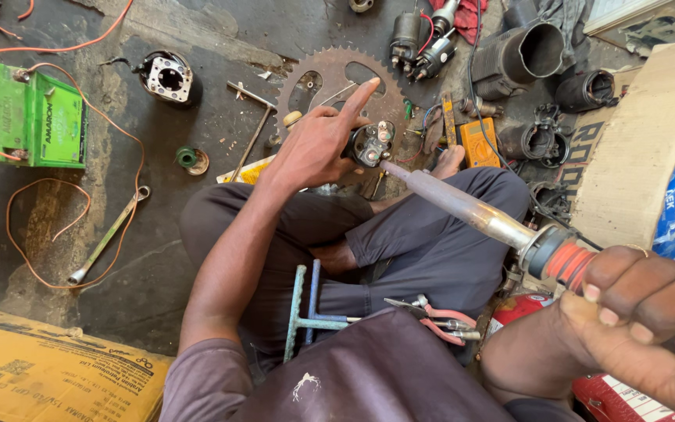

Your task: The person sits on the floor and uses a soldering iron to heat a small cylindrical electrical component. They then use a screwdriver and pliers to adjust and remove small metal terminals from the component's top surface.

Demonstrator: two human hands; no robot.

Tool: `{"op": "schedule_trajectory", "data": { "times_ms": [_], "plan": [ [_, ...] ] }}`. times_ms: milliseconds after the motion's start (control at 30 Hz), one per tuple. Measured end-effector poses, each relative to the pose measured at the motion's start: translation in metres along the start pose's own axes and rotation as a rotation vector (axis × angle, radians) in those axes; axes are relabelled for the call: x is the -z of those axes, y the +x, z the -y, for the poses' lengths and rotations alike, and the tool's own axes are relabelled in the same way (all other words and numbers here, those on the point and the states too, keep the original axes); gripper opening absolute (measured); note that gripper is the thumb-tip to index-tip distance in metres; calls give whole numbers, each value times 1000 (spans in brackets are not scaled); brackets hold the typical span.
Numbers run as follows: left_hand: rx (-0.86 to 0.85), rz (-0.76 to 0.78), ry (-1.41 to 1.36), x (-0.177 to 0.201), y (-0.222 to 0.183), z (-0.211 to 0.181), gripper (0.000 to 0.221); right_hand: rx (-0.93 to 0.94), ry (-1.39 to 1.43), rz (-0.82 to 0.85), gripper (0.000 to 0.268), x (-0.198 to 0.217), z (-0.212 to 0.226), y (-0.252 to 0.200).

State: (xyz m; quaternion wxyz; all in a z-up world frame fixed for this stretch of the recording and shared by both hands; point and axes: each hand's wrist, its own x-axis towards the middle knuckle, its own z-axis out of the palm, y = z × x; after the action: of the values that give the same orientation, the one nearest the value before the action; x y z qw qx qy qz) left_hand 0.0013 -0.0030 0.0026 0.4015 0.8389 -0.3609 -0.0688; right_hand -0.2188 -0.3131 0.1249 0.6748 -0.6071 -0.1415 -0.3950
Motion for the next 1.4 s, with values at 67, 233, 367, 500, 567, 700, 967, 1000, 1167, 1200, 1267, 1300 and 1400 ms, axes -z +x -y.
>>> {"op": "schedule_trajectory", "data": {
  "times_ms": [67,233,367,500,567,700,967,1000,1167,1200,1267,1300,1400],
  "plan": [
    [-11,-3,12,0,-1,1,131,21,-118,16,31,1,-2,1],
    [-16,-4,-3,-1,-2,2,131,-56,97,-85,25,0,1,1],
    [2,-5,0,0,-1,-1,132,-47,-37,-68,23,-17,13,-10],
    [-8,-18,4,0,-2,-1,131,-50,65,-119,21,-35,23,-15],
    [-24,-21,-6,0,-2,-1,132,-83,86,-140,19,-38,28,-12],
    [-8,-9,6,0,-1,0,130,-64,-82,-195,17,-33,22,-9],
    [-27,-23,-9,-1,-3,0,132,-132,-117,-217,27,-32,33,-18],
    [-30,-26,-11,0,-3,-1,133,-130,-122,-221,26,-34,35,-19],
    [-28,-26,-3,0,-3,-1,130,-137,-178,-221,29,-46,40,-17],
    [-30,-26,0,0,-3,0,130,-132,-176,-229,27,-48,40,-18],
    [-35,-29,4,0,-3,0,131,-119,-150,-251,23,-50,39,-19],
    [-39,-31,6,-1,-3,0,131,-113,-121,-264,21,-50,38,-19],
    [-33,-20,16,-1,-2,1,129,-98,-44,-280,18,-49,36,-18]
  ]
}}
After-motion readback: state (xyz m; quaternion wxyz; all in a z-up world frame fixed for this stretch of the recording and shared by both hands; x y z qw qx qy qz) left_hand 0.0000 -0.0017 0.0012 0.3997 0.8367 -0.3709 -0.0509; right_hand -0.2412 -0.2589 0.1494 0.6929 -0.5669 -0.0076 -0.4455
